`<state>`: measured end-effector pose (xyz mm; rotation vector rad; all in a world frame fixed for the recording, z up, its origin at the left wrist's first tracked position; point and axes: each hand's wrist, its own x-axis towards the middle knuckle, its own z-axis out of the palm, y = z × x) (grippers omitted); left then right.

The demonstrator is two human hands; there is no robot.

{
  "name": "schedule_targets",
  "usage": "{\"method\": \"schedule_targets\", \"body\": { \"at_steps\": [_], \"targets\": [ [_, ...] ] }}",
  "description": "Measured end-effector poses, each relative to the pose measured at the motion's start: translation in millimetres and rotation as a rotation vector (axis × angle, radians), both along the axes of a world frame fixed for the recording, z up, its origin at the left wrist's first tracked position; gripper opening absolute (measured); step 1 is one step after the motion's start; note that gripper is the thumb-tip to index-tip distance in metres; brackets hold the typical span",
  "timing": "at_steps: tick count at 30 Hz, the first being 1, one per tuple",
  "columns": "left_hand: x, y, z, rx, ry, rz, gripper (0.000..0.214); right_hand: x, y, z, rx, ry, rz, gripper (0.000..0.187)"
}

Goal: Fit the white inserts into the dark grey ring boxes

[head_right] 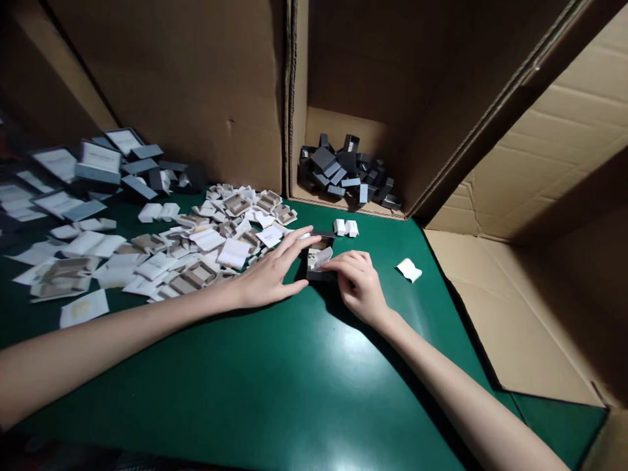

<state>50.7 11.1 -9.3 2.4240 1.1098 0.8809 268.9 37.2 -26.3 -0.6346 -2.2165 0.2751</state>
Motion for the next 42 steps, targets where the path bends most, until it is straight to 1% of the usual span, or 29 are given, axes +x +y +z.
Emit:
{"method": "schedule_targets", "body": {
  "at_steps": [4, 8, 11, 14, 16, 18, 21, 25, 30, 32, 37, 42],
  "targets": [
    [-0.6, 3.4, -2.6, -0.056, -0.047, 0.015, 0.076, 0.2, -0.3, 2.6, -0.074, 0.031, 0.063, 0.032],
    [-1.5, 5.8, -1.2, -0.09, -0.072, 0.023, 0.079, 0.3, -1.6, 3.7, -0.106, 0.043, 0.185, 0.032],
    [-2.2, 5.3, 2.8, -0.115, -0.066, -0.036, 0.073, 0.1, -2.4, 3.2, -0.098, 0.04, 0.257, 0.034],
    [-2.5, 4.2, 6.3, -0.153, -0.047, -0.085, 0.07, 0.0, -2.8, 2.5, -0.051, 0.053, 0.207, 0.033],
    [-2.4, 4.0, 7.1, -0.189, -0.041, -0.068, 0.073, 0.1, -2.7, 2.2, -0.015, 0.055, 0.149, 0.032],
    [-2.0, 4.2, 6.6, -0.216, -0.029, -0.046, 0.081, 0.3, -2.4, 2.0, 0.007, 0.046, 0.116, 0.032],
    [-1.2, 4.5, 5.1, -0.216, -0.005, -0.022, 0.089, 0.7, -2.1, 2.0, 0.005, 0.045, 0.118, 0.031],
    [-0.6, 4.1, 5.1, -0.22, -0.002, -0.003, 0.088, 1.4, -2.0, 2.4, -0.008, 0.093, 0.135, 0.032],
    [-0.8, 3.6, 7.6, -0.248, -0.013, -0.01, 0.086, 1.3, -2.5, 3.1, 0.014, 0.088, 0.157, 0.037],
    [-1.0, 3.4, 7.8, -0.245, -0.014, -0.006, 0.086, 0.9, -2.5, 2.6, 0.031, 0.052, 0.135, 0.036],
    [-1.3, 3.3, 6.8, -0.244, -0.007, -0.003, 0.085, 0.0, -2.3, 1.1, 0.075, -0.14, 0.057, 0.034],
    [-0.7, 3.3, 8.0, -0.254, 0.001, -0.013, 0.085, -1.3, -3.8, 0.8, 0.072, -0.143, 0.024, 0.033]
  ]
}}
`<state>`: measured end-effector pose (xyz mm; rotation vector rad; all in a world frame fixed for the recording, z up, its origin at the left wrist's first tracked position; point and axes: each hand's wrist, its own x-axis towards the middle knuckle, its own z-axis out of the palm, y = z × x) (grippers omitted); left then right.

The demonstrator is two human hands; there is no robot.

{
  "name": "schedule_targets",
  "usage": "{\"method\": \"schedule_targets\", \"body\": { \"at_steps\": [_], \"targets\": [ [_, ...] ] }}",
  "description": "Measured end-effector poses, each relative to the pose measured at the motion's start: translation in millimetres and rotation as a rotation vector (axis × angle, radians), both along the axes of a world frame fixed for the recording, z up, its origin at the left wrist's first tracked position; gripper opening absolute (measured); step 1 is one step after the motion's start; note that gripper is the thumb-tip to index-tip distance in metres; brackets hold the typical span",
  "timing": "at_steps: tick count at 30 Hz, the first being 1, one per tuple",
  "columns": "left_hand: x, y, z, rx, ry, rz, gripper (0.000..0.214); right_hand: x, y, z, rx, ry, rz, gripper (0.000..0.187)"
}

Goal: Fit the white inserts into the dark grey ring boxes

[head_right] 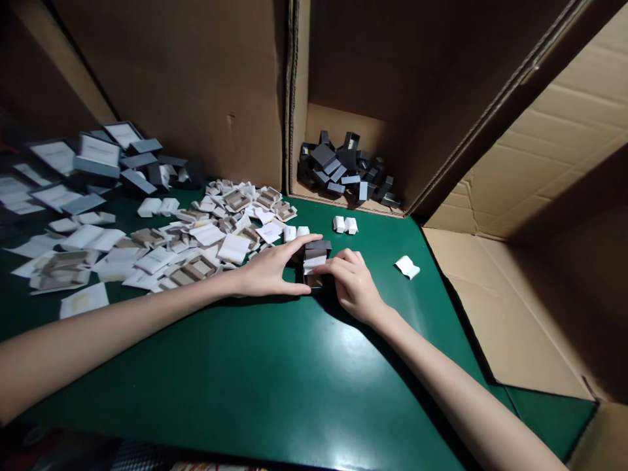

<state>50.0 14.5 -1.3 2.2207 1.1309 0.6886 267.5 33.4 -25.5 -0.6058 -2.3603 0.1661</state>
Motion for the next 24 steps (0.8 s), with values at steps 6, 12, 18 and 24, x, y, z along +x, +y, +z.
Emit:
{"method": "schedule_targets", "body": {
  "at_steps": [6, 12, 18, 24],
  "targets": [
    [0.6, -0.3, 0.2, 0.004, -0.01, 0.009, 0.084, -1.4, 0.3, -3.5, 0.059, -0.037, -0.118, 0.033],
    [0.6, -0.9, 0.5, -0.01, -0.034, 0.006, 0.083, -1.7, -2.9, 0.1, -0.046, 0.03, -0.073, 0.035],
    [0.4, -1.6, 2.2, -0.028, -0.026, 0.018, 0.084, -2.0, -3.1, 0.8, -0.262, 0.121, 0.008, 0.033],
    [0.5, -1.2, 1.5, -0.011, -0.005, 0.016, 0.084, -3.5, -3.7, -0.1, -0.195, 0.08, -0.001, 0.033]
  ]
}}
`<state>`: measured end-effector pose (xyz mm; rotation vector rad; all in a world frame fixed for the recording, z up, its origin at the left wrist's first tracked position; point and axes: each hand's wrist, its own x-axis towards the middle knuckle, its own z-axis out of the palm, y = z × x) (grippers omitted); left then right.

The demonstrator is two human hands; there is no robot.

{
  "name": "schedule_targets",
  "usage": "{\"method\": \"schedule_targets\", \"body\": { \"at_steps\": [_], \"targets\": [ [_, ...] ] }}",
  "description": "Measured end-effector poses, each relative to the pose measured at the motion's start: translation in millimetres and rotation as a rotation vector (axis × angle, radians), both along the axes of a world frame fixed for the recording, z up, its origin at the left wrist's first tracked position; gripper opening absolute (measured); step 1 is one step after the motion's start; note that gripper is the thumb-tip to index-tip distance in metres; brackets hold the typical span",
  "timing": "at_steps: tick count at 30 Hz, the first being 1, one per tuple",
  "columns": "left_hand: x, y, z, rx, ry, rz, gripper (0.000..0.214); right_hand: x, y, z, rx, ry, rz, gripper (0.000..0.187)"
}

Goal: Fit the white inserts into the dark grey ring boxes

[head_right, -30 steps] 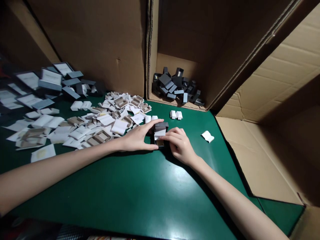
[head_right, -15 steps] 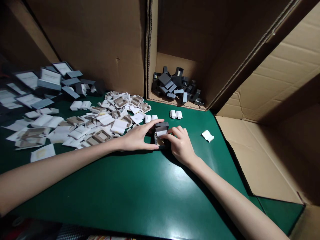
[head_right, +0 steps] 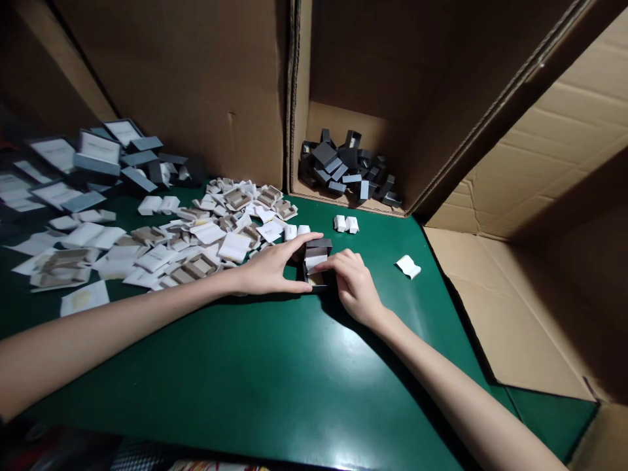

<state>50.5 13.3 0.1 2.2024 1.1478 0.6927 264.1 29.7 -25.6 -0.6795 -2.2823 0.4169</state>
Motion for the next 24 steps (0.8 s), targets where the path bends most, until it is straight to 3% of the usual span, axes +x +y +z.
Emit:
{"method": "schedule_targets", "body": {
  "at_steps": [7, 13, 18, 24],
  "targets": [
    [0.0, 0.8, -1.5, -0.006, -0.02, -0.004, 0.085, -2.1, -2.0, -3.8, 0.223, -0.157, -0.136, 0.033],
    [-0.4, 0.7, -1.1, -0.008, -0.008, -0.003, 0.085, -0.4, 1.6, -5.8, 0.342, -0.057, -0.195, 0.032],
    [-0.9, 0.5, -0.9, -0.016, -0.016, -0.008, 0.084, 6.2, 4.7, -5.4, 0.497, -0.061, -0.17, 0.017],
    [-0.9, -0.4, -0.3, -0.013, -0.023, -0.008, 0.085, 9.5, 7.6, -6.6, 0.423, -0.102, -0.068, 0.017]
  ]
}}
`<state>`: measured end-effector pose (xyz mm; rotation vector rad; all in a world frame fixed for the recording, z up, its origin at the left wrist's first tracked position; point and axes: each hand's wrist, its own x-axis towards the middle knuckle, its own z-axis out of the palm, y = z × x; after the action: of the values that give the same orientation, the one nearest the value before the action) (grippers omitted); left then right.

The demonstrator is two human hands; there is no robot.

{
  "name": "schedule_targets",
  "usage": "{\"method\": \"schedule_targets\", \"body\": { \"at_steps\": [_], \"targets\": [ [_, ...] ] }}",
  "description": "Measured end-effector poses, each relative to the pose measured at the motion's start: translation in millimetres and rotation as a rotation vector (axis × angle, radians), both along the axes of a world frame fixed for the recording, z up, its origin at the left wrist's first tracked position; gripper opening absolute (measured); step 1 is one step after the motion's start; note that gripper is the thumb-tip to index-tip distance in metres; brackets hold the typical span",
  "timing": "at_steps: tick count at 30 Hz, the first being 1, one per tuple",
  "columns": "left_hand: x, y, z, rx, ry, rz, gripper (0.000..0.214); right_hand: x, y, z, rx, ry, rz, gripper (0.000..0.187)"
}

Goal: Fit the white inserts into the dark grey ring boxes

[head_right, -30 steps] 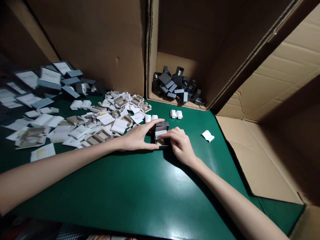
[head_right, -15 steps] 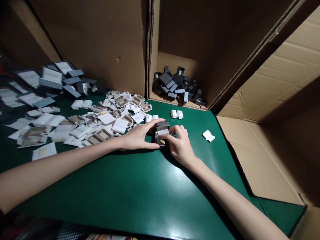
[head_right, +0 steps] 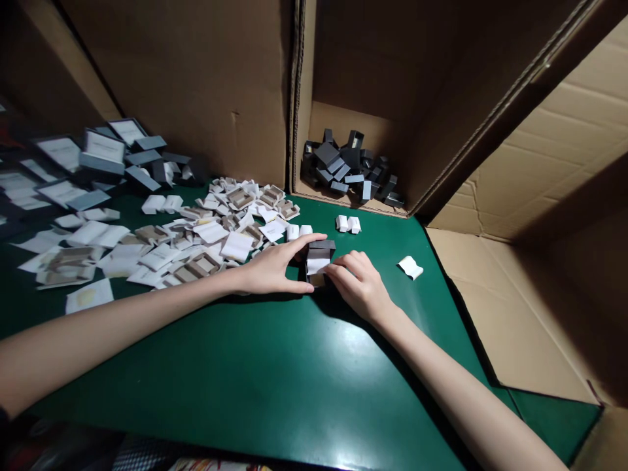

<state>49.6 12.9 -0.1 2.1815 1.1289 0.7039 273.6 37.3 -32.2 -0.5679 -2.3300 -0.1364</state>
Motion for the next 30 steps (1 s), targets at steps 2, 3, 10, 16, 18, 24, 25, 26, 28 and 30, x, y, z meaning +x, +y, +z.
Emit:
{"method": "schedule_targets", "body": {
  "at_steps": [2, 3, 10, 16, 18, 24, 25, 26, 28, 30],
  "targets": [
    [0.0, -0.1, -0.1, -0.002, 0.001, 0.002, 0.084, -0.6, 0.9, 0.2, -0.027, -0.03, 0.018, 0.022],
    [0.0, -0.1, -0.2, -0.003, 0.001, 0.004, 0.084, -1.0, 1.3, 0.4, -0.037, -0.049, 0.024, 0.024],
    [0.3, 0.6, -0.2, 0.008, 0.019, 0.001, 0.083, -2.1, 1.1, 3.0, -0.028, -0.107, 0.027, 0.028],
    [0.3, 0.1, -0.1, 0.01, 0.018, 0.001, 0.084, -2.4, -1.2, 4.2, -0.003, -0.075, 0.014, 0.03],
    [0.1, 0.0, -0.6, 0.013, 0.016, -0.002, 0.083, -4.3, -2.6, 5.3, 0.027, -0.077, 0.002, 0.031],
    [-0.2, 0.0, -2.6, 0.043, 0.009, 0.011, 0.083, -9.9, -6.3, 5.7, 0.096, -0.175, -0.061, 0.025],
    [-0.2, -0.2, -2.7, 0.055, 0.011, 0.008, 0.083, -9.9, -6.8, 5.0, 0.098, -0.195, -0.083, 0.025],
    [-0.2, -0.4, -2.6, 0.064, 0.016, 0.006, 0.083, -9.6, -7.4, 4.2, 0.102, -0.214, -0.106, 0.025],
    [-0.2, -1.0, -2.1, 0.069, 0.028, 0.004, 0.083, -9.0, -8.7, 3.2, 0.126, -0.229, -0.143, 0.024],
    [-0.3, -1.5, -1.1, 0.064, 0.038, 0.001, 0.083, -8.6, -9.9, 3.1, 0.185, -0.213, -0.143, 0.023]
  ]
}}
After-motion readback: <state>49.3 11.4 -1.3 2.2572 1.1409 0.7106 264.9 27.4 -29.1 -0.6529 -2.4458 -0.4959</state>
